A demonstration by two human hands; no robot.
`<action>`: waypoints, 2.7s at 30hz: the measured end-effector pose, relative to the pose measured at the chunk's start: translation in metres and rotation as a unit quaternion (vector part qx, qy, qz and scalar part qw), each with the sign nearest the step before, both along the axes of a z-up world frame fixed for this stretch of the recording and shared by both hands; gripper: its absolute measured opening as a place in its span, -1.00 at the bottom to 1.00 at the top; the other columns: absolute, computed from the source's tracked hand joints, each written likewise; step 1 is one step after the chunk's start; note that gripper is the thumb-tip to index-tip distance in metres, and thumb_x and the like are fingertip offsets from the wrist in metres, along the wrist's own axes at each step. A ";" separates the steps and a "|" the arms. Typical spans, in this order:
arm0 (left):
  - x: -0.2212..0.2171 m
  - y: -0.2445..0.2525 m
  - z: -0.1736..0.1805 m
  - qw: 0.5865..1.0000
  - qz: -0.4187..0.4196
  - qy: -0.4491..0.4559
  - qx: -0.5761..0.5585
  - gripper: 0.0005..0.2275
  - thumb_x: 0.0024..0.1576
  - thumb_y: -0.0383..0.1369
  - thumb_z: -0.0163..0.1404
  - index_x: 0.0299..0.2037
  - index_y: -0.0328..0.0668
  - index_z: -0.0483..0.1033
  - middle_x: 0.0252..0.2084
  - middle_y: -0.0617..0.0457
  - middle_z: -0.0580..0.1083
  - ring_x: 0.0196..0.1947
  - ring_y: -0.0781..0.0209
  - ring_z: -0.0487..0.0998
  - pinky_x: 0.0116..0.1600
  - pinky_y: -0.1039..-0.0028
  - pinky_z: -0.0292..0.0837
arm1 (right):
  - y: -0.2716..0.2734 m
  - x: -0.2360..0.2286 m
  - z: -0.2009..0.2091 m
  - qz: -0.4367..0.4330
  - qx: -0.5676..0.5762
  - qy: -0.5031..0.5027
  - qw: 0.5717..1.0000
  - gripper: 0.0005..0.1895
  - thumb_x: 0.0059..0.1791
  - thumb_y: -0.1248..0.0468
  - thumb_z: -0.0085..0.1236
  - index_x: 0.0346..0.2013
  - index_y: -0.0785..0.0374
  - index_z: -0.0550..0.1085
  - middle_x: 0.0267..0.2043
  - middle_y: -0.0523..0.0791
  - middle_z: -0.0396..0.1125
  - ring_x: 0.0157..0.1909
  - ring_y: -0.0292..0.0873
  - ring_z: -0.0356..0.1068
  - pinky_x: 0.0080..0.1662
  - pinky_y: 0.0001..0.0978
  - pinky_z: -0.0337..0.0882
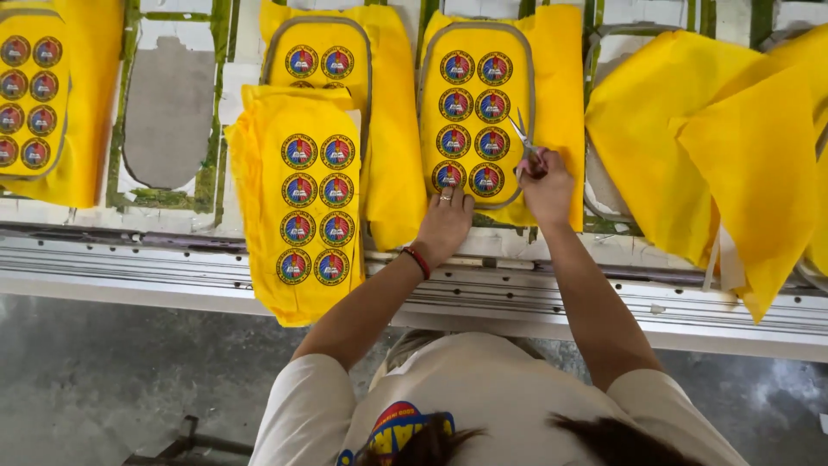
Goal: Cutting out embroidered patches from yellow fabric sheets using scissors at an embroidery machine station.
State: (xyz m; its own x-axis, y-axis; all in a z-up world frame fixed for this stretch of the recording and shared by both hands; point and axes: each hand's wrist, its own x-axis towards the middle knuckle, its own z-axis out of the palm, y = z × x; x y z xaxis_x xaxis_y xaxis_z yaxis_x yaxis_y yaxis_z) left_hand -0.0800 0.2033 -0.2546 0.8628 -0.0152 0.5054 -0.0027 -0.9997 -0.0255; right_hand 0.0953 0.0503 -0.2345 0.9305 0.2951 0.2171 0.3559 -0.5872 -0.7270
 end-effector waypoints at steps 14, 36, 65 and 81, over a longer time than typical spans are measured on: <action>-0.005 -0.001 0.049 0.962 -0.077 0.095 -0.245 -0.44 -0.13 -0.10 0.45 -0.01 -0.10 0.45 -0.07 -0.02 0.42 0.08 -0.10 0.39 0.08 0.08 0.29 | -0.010 0.014 0.023 -0.041 0.307 0.223 0.924 -0.89 0.15 0.35 0.23 -0.05 0.32 0.55 -0.18 0.07 0.43 -0.18 0.11 0.62 -0.42 -0.26 0.59; -0.005 0.078 0.073 0.797 0.237 0.322 -0.452 -0.61 0.39 -0.11 -0.09 -0.48 -0.09 0.32 -0.60 -0.01 0.37 -0.58 -0.02 0.44 -0.48 0.22 0.28 | -0.261 0.037 0.069 -0.213 -0.049 -0.150 0.964 -0.78 0.18 0.50 0.20 0.10 0.37 0.40 0.03 0.04 0.51 0.01 0.11 0.27 -0.02 0.00 0.33; 0.088 0.076 0.195 0.355 0.105 0.124 -0.921 0.06 -0.03 0.26 0.29 0.51 -0.39 0.16 0.42 -0.47 0.30 0.42 -0.45 0.34 0.45 -0.06 0.29 | -0.017 -0.035 0.107 0.245 0.101 -0.209 0.941 -0.71 -0.14 0.67 0.35 -0.42 0.19 0.60 -0.42 -0.14 0.54 -0.34 0.03 0.58 -0.20 -0.30 0.60; 0.075 0.022 0.209 0.507 0.210 0.220 -0.806 -0.42 0.35 -0.15 0.01 0.44 -0.49 0.27 -0.45 -0.03 0.45 -0.71 0.26 0.31 -0.57 0.36 0.28 | -0.054 -0.038 0.101 0.284 0.014 -0.259 0.923 -0.82 -0.07 0.48 0.40 -0.36 0.19 0.55 -0.46 -0.09 0.45 -0.39 0.06 0.52 -0.26 -0.25 0.58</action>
